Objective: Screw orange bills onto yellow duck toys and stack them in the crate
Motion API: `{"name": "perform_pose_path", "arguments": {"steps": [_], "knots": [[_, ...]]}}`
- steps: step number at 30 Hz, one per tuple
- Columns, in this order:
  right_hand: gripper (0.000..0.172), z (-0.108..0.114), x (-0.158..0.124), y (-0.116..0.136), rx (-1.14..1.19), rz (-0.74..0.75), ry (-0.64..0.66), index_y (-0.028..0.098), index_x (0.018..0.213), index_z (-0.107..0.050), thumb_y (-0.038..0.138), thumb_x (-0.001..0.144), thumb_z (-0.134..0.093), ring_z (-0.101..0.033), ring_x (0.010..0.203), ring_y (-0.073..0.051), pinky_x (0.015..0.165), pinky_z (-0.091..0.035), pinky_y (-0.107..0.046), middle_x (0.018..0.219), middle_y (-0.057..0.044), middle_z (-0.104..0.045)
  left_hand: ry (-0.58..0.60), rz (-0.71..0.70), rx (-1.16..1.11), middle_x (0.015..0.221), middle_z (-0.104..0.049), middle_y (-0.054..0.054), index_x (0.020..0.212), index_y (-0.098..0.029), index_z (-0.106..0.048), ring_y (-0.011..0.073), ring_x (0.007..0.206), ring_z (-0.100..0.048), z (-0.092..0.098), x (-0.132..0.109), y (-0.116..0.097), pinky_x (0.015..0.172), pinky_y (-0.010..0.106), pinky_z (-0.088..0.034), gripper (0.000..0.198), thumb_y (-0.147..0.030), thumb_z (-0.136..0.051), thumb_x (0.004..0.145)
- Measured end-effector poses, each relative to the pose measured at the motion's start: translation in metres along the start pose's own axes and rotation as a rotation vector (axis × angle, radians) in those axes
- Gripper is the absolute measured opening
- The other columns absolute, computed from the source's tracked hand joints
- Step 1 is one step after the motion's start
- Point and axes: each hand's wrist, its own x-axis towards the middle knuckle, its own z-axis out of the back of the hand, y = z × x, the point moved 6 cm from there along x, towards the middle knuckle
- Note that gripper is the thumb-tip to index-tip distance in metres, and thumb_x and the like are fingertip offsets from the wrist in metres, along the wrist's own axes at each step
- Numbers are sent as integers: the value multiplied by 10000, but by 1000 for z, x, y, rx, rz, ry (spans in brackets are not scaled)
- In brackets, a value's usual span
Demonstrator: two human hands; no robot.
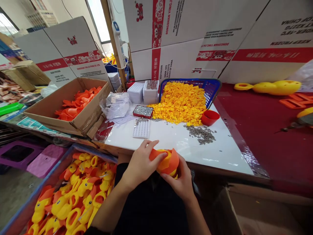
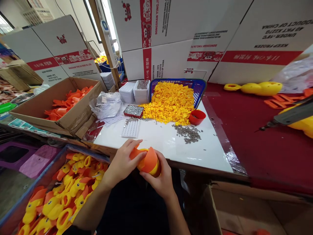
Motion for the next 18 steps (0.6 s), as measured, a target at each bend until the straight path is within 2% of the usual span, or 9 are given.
{"name": "perform_pose_path", "arguments": {"steps": [3, 5, 8, 10, 12, 14, 16, 18], "knots": [[756, 2, -2, 6, -96, 112, -15, 234, 1444, -560, 411, 783, -881, -694, 1246, -323, 1071, -586, -497, 1385, -161, -679, -145, -79, 75, 1478, -574, 176, 1386, -214, -628, 308, 1167, -716, -4, -6, -4, 952, 461, -627, 434, -449, -566, 1027], [772, 6, -2, 9, -138, 141, -61, 238, 1463, -539, 386, 789, -885, -679, 1277, -322, 1096, -570, -497, 1403, -164, -668, -210, -170, 112, 1560, -523, 170, 1430, -247, -569, 281, 1162, -727, -8, -13, -8, 878, 400, -647, 405, -403, -499, 1063], [762, 10, -3, 15, -151, 156, -107, 234, 1454, -536, 455, 804, -867, -690, 1256, -314, 1086, -575, -476, 1382, -163, -679, -352, -276, 176, 1552, -543, 197, 1449, -232, -489, 280, 1188, -723, -9, -26, -15, 802, 354, -646, 384, -341, -460, 1082], [800, 9, -4, 19, -126, 173, -101, 224, 1437, -539, 543, 780, -866, -698, 1233, -311, 1076, -576, -460, 1358, -166, -687, -434, -284, 203, 1499, -584, 220, 1375, -203, -520, 311, 1212, -712, -5, -33, -16, 756, 350, -636, 332, -341, -482, 1076], [875, 7, -2, 21, -91, 174, -90, 213, 1438, -528, 603, 737, -877, -694, 1231, -310, 1084, -564, -447, 1355, -174, -680, -405, -275, 213, 1463, -611, 213, 1276, -198, -585, 325, 1184, -722, -5, -35, -13, 681, 325, -612, 273, -356, -506, 1067], [916, 7, 0, 20, -75, 164, -92, 204, 1440, -518, 615, 711, -890, -682, 1244, -306, 1100, -543, -435, 1360, -180, -670, -306, -330, 226, 1488, -609, 167, 1217, -226, -647, 298, 1106, -752, -7, -37, -7, 614, 290, -581, 236, -354, -533, 1055], [930, 6, 1, 18, -65, 158, -101, 202, 1423, -529, 609, 680, -912, -680, 1242, -296, 1104, -531, -417, 1350, -174, -676, -251, -404, 245, 1514, -608, 111, 1231, -261, -685, 274, 1074, -765, -8, -38, 5, 630, 284, -588, 234, -307, -566, 1035], [951, 4, 0, 14, -47, 147, -117, 202, 1391, -555, 618, 626, -938, -699, 1197, -280, 1081, -540, -388, 1312, -156, -700, -213, -553, 233, 1489, -641, 90, 1334, -272, -676, 278, 1117, -759, -11, -41, 16, 715, 296, -622, 342, -252, -607, 1000]]}}
